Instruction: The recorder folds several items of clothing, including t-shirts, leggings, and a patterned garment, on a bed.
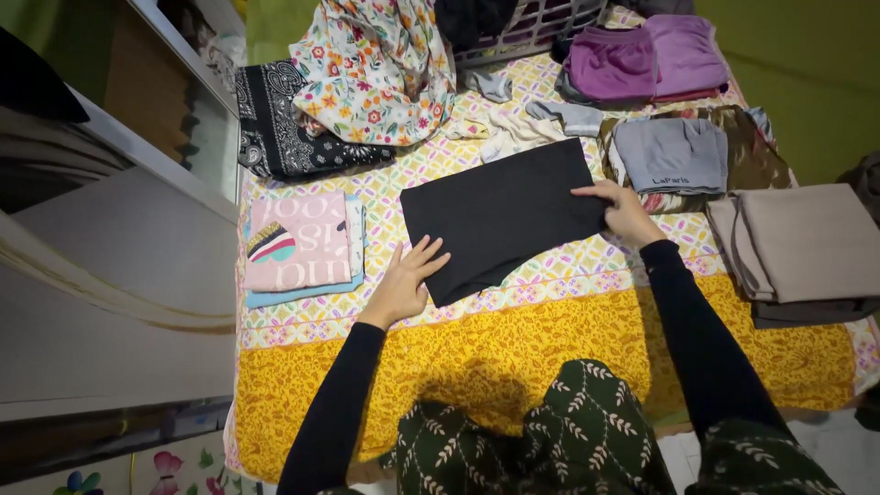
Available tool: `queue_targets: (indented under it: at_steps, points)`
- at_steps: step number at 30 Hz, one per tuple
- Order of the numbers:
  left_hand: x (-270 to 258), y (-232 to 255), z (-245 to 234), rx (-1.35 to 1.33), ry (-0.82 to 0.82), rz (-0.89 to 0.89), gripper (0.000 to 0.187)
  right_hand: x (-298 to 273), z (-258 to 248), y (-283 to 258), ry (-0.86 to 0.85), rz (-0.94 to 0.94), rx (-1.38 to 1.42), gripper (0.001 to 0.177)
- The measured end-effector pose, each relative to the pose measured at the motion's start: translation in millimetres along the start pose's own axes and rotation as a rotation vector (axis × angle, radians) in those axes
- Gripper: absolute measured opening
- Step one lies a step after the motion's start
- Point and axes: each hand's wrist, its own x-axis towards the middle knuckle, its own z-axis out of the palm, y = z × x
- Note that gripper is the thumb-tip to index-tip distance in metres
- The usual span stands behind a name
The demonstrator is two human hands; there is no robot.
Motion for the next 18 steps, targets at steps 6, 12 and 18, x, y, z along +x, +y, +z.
queue_targets:
  at_steps: [6,12,18]
  points:
    - [2.9,-1.8,-3.1,0.013,0.109,0.065,0.069,0.3,5.1,10.6,-0.011,-0.212,-0.207,0.075]
    - [19.7,10.6,-20.5,-0.324,0.497,0.011,0.055,5.1,0.3,10.4,0.193,-0.217,-0.390,0.060]
    - [64.4,-1.4,-80.4,-0.594,0.813,-0.294,0.014,-7.8,-22.2,-44.4,0.048,-0.289,0.510,0.025]
